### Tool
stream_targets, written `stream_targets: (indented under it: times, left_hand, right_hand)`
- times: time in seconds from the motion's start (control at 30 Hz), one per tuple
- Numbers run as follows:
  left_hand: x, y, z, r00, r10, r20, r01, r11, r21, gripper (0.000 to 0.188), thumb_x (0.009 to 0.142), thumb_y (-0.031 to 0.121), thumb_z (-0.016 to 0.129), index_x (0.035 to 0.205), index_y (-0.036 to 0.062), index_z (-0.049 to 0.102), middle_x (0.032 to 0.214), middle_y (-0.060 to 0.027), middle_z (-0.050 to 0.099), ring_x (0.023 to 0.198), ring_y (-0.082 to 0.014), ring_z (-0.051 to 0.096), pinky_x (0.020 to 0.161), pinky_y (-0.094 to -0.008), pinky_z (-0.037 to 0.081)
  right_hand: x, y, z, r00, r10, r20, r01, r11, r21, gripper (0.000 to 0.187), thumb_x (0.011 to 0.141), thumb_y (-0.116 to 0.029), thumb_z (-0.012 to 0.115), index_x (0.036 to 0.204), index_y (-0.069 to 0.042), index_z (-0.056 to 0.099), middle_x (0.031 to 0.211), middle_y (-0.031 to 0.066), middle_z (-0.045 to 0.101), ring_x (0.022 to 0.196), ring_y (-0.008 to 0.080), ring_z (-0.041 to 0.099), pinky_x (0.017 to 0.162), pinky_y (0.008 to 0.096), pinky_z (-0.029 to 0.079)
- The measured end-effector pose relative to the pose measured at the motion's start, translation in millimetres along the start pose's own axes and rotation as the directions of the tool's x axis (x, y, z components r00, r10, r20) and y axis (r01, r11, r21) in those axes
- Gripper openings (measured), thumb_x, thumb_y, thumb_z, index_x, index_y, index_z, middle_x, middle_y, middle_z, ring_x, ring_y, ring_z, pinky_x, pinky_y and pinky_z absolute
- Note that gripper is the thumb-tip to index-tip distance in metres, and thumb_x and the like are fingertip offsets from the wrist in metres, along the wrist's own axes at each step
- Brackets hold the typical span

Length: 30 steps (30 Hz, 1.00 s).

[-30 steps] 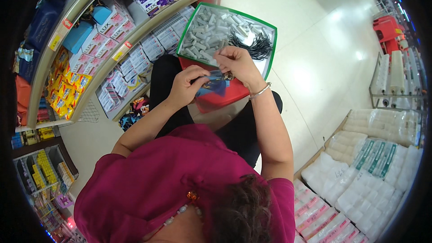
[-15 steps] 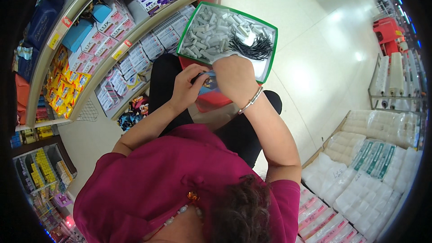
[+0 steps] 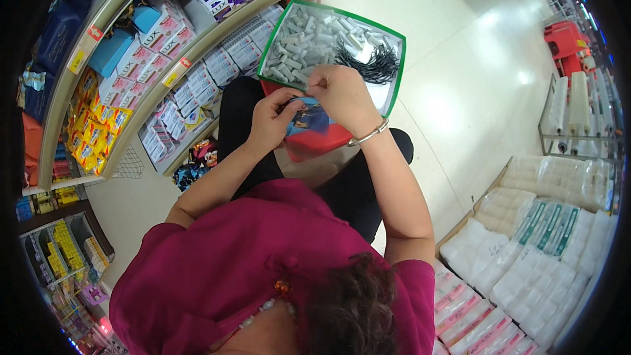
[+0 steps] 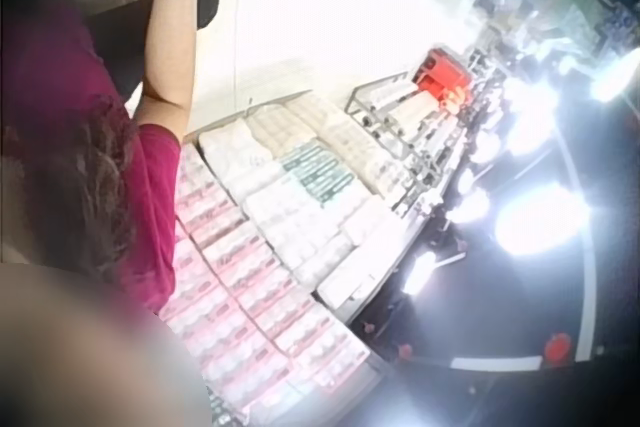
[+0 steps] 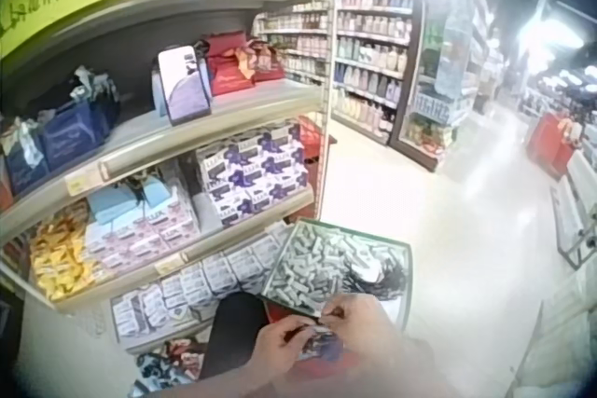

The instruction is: The person sits in a store aisle and repeatedly assembles small keychains by attaching a white cylindrical object to a blue plastic piece with a black cord. The person places each completed keychain on a nearby shelf.

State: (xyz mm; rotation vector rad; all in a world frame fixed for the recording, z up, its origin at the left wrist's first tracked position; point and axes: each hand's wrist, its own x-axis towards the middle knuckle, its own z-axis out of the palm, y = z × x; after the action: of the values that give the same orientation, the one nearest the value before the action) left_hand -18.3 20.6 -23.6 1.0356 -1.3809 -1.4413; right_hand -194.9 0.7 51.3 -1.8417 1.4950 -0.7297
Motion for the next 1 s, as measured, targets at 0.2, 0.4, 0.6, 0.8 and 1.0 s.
stream_targets:
  times: [0.2,0.4,0.6,0.8,1.0]
  left_hand:
    - [4,-5,2,0.996,0.048,0.076,-0.044,0.998,-0.055,0.012,0.092,0.002,0.059,0.102,-0.0029,0.063,0.086,-0.0054,0.069,0.079,-0.0076,0.063,0.072,-0.0230,0.049]
    - [9,-8,-2,0.998,0.008,0.067,0.005,0.980,-0.198,0.014,0.092,0.002,0.060,0.104,-0.0033,0.064,0.088,-0.0039,0.070,0.080,-0.0079,0.063,0.073,-0.0223,0.050]
    - [12,-10,-1,0.999,-0.048,0.022,0.052,0.976,-0.211,0.013,0.092,0.003,0.062,0.101,-0.0031,0.066,0.088,-0.0026,0.070,0.080,-0.0064,0.063,0.073,-0.0224,0.050]
    - [10,-8,-4,0.995,-0.086,0.050,0.097,0.939,-0.329,0.013,0.093,0.007,0.062,0.101,-0.0021,0.068,0.086,-0.0001,0.067,0.078,-0.0059,0.059,0.072,-0.0215,0.048]
    - [8,-8,-4,0.991,-0.113,0.069,0.127,0.960,-0.251,0.016,0.095,0.012,0.059,0.099,-0.0013,0.068,0.087,0.0000,0.066,0.081,-0.0054,0.058,0.072,-0.0213,0.047]
  right_hand:
    - [0,21,23,0.998,0.059,-0.030,-0.048,0.959,0.279,0.006,0.077,-0.001,0.068,0.082,0.002,0.067,0.072,0.0121,0.065,0.068,0.0203,0.065,0.064,0.0312,0.050]
    - [-14,8,23,0.939,-0.095,-0.332,0.136,0.985,0.105,0.016,0.077,-0.004,0.070,0.092,0.000,0.064,0.087,0.0124,0.065,0.080,0.0274,0.064,0.071,0.0348,0.050]
    - [-48,-7,34,0.865,-0.390,-0.317,0.280,0.898,-0.340,0.018,0.074,-0.006,0.071,0.090,-0.006,0.064,0.094,0.0095,0.059,0.083,0.0309,0.058,0.071,0.0395,0.046]
    - [-44,3,55,0.790,-0.434,-0.434,0.280,0.884,-0.374,0.013,0.075,-0.004,0.071,0.086,-0.005,0.064,0.091,0.0093,0.060,0.083,0.0291,0.058,0.071,0.0386,0.046]
    - [-50,-10,50,0.793,-0.412,-0.450,0.269,0.898,-0.348,0.013,0.077,0.003,0.067,0.088,-0.002,0.062,0.091,0.0110,0.062,0.080,0.0276,0.060,0.069,0.0355,0.047]
